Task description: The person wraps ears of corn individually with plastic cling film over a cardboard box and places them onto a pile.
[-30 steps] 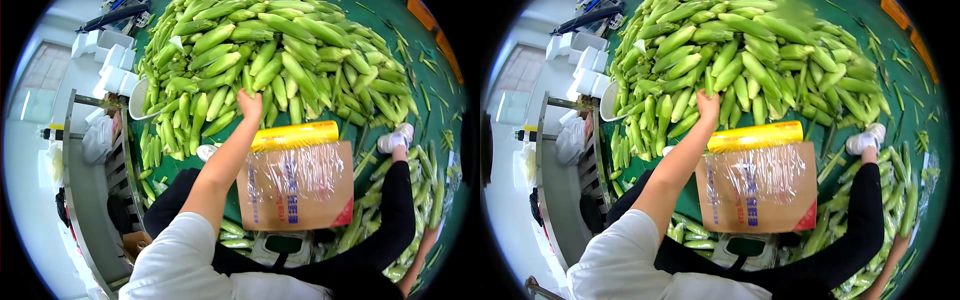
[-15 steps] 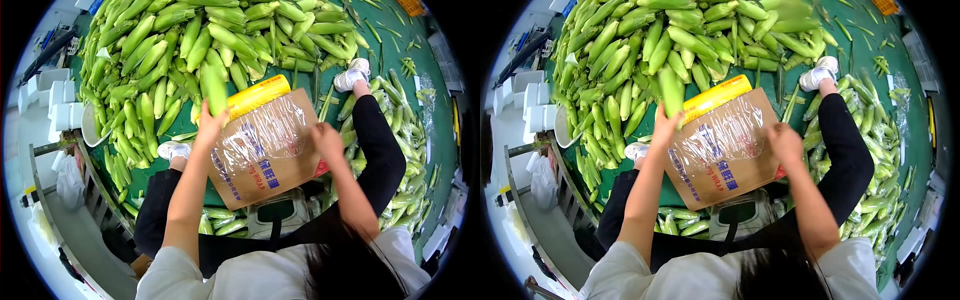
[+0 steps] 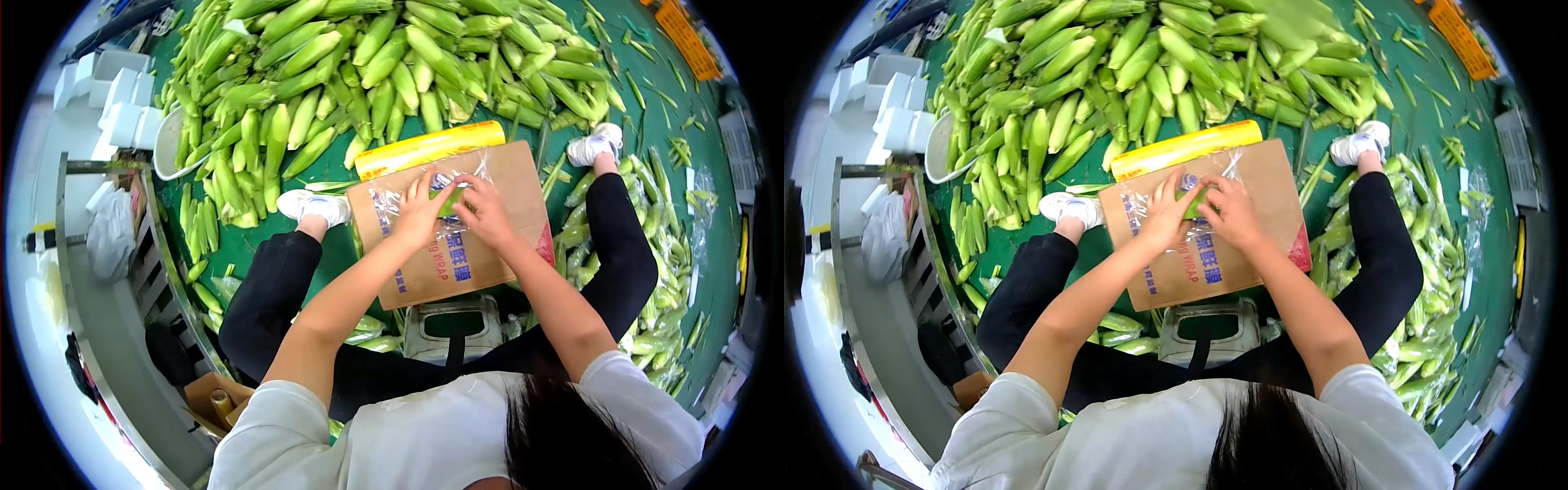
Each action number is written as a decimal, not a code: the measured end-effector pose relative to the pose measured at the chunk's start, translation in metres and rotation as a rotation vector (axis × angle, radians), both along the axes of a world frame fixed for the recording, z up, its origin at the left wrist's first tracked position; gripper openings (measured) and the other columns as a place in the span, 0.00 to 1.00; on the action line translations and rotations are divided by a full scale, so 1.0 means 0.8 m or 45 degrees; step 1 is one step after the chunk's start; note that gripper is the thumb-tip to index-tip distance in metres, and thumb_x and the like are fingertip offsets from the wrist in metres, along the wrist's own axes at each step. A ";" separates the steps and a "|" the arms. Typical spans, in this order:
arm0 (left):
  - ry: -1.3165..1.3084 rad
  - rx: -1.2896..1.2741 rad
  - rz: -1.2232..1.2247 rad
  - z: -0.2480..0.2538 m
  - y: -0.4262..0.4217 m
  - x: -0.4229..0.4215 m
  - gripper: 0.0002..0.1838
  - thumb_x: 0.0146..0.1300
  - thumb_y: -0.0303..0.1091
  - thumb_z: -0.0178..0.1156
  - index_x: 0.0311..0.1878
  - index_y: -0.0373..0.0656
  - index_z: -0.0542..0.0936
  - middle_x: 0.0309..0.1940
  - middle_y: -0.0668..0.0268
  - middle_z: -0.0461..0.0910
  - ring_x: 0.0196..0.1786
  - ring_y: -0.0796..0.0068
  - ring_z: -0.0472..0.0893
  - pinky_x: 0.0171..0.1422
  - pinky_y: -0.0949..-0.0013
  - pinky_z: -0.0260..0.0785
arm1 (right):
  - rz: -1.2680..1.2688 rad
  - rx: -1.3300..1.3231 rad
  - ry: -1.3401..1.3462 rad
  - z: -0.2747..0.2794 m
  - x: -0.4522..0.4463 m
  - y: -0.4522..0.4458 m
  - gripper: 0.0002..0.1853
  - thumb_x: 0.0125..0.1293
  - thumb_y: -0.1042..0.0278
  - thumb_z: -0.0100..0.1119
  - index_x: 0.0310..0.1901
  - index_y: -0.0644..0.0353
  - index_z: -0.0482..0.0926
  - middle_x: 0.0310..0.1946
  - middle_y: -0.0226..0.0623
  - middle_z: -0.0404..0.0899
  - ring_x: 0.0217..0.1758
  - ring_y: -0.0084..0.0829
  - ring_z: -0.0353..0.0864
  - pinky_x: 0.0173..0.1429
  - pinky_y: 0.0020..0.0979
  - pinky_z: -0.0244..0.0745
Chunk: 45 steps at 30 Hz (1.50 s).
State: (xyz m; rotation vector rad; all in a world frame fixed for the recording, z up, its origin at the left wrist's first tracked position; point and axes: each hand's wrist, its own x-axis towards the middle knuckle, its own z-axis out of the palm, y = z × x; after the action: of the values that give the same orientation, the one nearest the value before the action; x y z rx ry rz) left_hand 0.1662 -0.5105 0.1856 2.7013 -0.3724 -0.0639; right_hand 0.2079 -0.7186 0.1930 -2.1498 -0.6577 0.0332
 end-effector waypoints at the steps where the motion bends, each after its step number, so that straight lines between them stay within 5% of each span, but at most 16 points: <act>1: -0.098 -0.097 -0.004 0.004 0.009 -0.015 0.35 0.56 0.31 0.68 0.69 0.57 0.74 0.69 0.54 0.67 0.73 0.51 0.65 0.75 0.47 0.59 | 0.061 -0.049 -0.018 -0.015 0.001 0.009 0.15 0.57 0.65 0.73 0.39 0.57 0.75 0.60 0.38 0.79 0.64 0.45 0.75 0.69 0.44 0.67; 3: -0.333 -0.240 -0.184 -0.012 0.043 -0.064 0.30 0.55 0.41 0.73 0.60 0.47 0.76 0.66 0.56 0.69 0.68 0.51 0.69 0.74 0.48 0.57 | 0.153 -0.122 -0.067 -0.034 0.007 0.012 0.20 0.54 0.65 0.75 0.45 0.55 0.74 0.61 0.38 0.79 0.63 0.46 0.76 0.68 0.45 0.67; 7: -0.058 -0.103 0.059 -0.027 0.073 -0.112 0.21 0.58 0.40 0.72 0.52 0.47 0.79 0.57 0.61 0.74 0.62 0.53 0.72 0.72 0.53 0.59 | 0.219 -0.239 -0.089 -0.039 0.010 0.006 0.39 0.51 0.69 0.75 0.68 0.49 0.72 0.67 0.34 0.76 0.63 0.44 0.76 0.67 0.46 0.68; 11: -0.079 -0.234 -0.124 -0.037 0.091 -0.078 0.05 0.67 0.30 0.63 0.43 0.43 0.78 0.41 0.58 0.80 0.54 0.53 0.78 0.68 0.48 0.64 | 0.456 -0.326 -0.163 -0.040 0.027 -0.005 0.43 0.53 0.72 0.74 0.72 0.34 0.71 0.67 0.31 0.74 0.67 0.40 0.74 0.67 0.46 0.67; 15: -0.061 -0.420 -0.446 0.044 0.097 -0.067 0.04 0.67 0.26 0.62 0.42 0.40 0.76 0.36 0.56 0.80 0.39 0.51 0.83 0.41 0.59 0.77 | 0.698 -0.349 0.124 -0.004 0.021 -0.037 0.41 0.56 0.70 0.72 0.73 0.35 0.70 0.65 0.32 0.75 0.68 0.40 0.73 0.69 0.47 0.65; 18: 0.308 -0.589 -0.237 0.035 0.074 -0.054 0.06 0.66 0.26 0.63 0.44 0.42 0.77 0.37 0.57 0.82 0.41 0.51 0.83 0.47 0.56 0.76 | 0.826 -0.538 0.211 0.013 0.003 -0.046 0.42 0.55 0.71 0.73 0.72 0.35 0.70 0.65 0.32 0.75 0.68 0.39 0.73 0.69 0.46 0.65; 21: 0.191 -0.641 -0.336 -0.043 0.059 -0.013 0.14 0.64 0.34 0.68 0.51 0.45 0.79 0.39 0.56 0.83 0.44 0.51 0.84 0.51 0.56 0.77 | 0.621 -0.505 0.086 0.016 -0.022 -0.031 0.29 0.65 0.56 0.65 0.69 0.39 0.75 0.69 0.38 0.71 0.76 0.42 0.65 0.76 0.51 0.57; 24: 0.559 0.133 -0.364 -0.020 0.065 0.058 0.30 0.59 0.48 0.73 0.60 0.47 0.77 0.46 0.58 0.85 0.53 0.54 0.83 0.57 0.57 0.76 | 0.323 -0.589 -0.070 -0.021 -0.010 0.002 0.22 0.72 0.44 0.55 0.60 0.45 0.82 0.75 0.46 0.64 0.80 0.45 0.59 0.80 0.56 0.49; 26: 0.856 0.173 -0.138 0.030 0.081 0.117 0.41 0.52 0.57 0.76 0.65 0.47 0.76 0.49 0.58 0.85 0.54 0.56 0.84 0.60 0.58 0.76 | 0.202 -0.499 -0.162 -0.024 0.035 0.040 0.21 0.73 0.45 0.54 0.55 0.49 0.84 0.75 0.49 0.63 0.80 0.46 0.58 0.80 0.57 0.50; 28: 0.813 -0.242 0.103 0.054 0.124 0.168 0.45 0.52 0.61 0.75 0.69 0.45 0.74 0.52 0.55 0.85 0.53 0.56 0.85 0.60 0.59 0.76 | 0.219 -0.494 -0.208 -0.022 0.081 0.069 0.22 0.72 0.44 0.56 0.55 0.50 0.83 0.68 0.46 0.72 0.73 0.45 0.68 0.74 0.53 0.62; 31: 0.342 -0.343 0.399 0.081 0.152 0.212 0.42 0.59 0.59 0.70 0.70 0.42 0.73 0.52 0.56 0.85 0.50 0.60 0.86 0.57 0.61 0.77 | 0.483 -0.840 0.200 0.018 0.101 0.094 0.24 0.65 0.44 0.63 0.55 0.50 0.81 0.49 0.39 0.84 0.55 0.41 0.83 0.59 0.43 0.77; 34: 0.242 -0.437 0.275 0.067 0.109 0.217 0.31 0.65 0.51 0.65 0.65 0.42 0.77 0.48 0.59 0.87 0.46 0.60 0.86 0.56 0.61 0.77 | 0.320 -0.507 -0.369 -0.019 0.049 0.087 0.26 0.56 0.43 0.72 0.50 0.53 0.83 0.43 0.41 0.86 0.49 0.41 0.86 0.55 0.44 0.80; 35: 0.332 -0.636 0.102 0.054 0.077 0.207 0.27 0.68 0.48 0.63 0.65 0.44 0.78 0.53 0.58 0.85 0.51 0.59 0.85 0.59 0.61 0.76 | 0.398 -0.584 -0.175 -0.022 0.042 0.082 0.28 0.53 0.43 0.73 0.50 0.53 0.83 0.44 0.42 0.86 0.49 0.42 0.86 0.55 0.45 0.80; 37: 0.088 -0.282 -0.240 0.000 0.016 0.163 0.25 0.72 0.51 0.59 0.70 0.56 0.77 0.76 0.58 0.65 0.78 0.54 0.62 0.80 0.45 0.54 | 0.536 -0.717 0.220 -0.006 0.037 0.081 0.32 0.47 0.43 0.77 0.51 0.53 0.84 0.46 0.43 0.86 0.48 0.44 0.87 0.54 0.45 0.81; 42: -0.078 0.247 -0.562 -0.048 -0.056 0.069 0.28 0.70 0.61 0.54 0.73 0.79 0.70 0.82 0.61 0.54 0.84 0.58 0.51 0.84 0.37 0.38 | 1.219 -0.816 0.822 -0.013 0.009 0.055 0.31 0.43 0.44 0.76 0.49 0.52 0.87 0.46 0.45 0.88 0.49 0.45 0.86 0.53 0.42 0.81; 45: -0.033 0.192 -0.647 -0.034 -0.061 0.044 0.31 0.69 0.61 0.54 0.76 0.78 0.66 0.82 0.60 0.53 0.84 0.59 0.52 0.84 0.38 0.40 | 1.922 -0.750 1.196 0.026 -0.070 0.045 0.41 0.52 0.33 0.74 0.62 0.53 0.83 0.56 0.46 0.85 0.59 0.43 0.83 0.65 0.41 0.75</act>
State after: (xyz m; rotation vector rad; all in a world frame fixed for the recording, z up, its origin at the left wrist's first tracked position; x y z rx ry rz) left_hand 0.2013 -0.5596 0.1583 2.6824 -1.0915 -0.2087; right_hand 0.1518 -0.6825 0.2137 -1.2856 -1.5597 2.0377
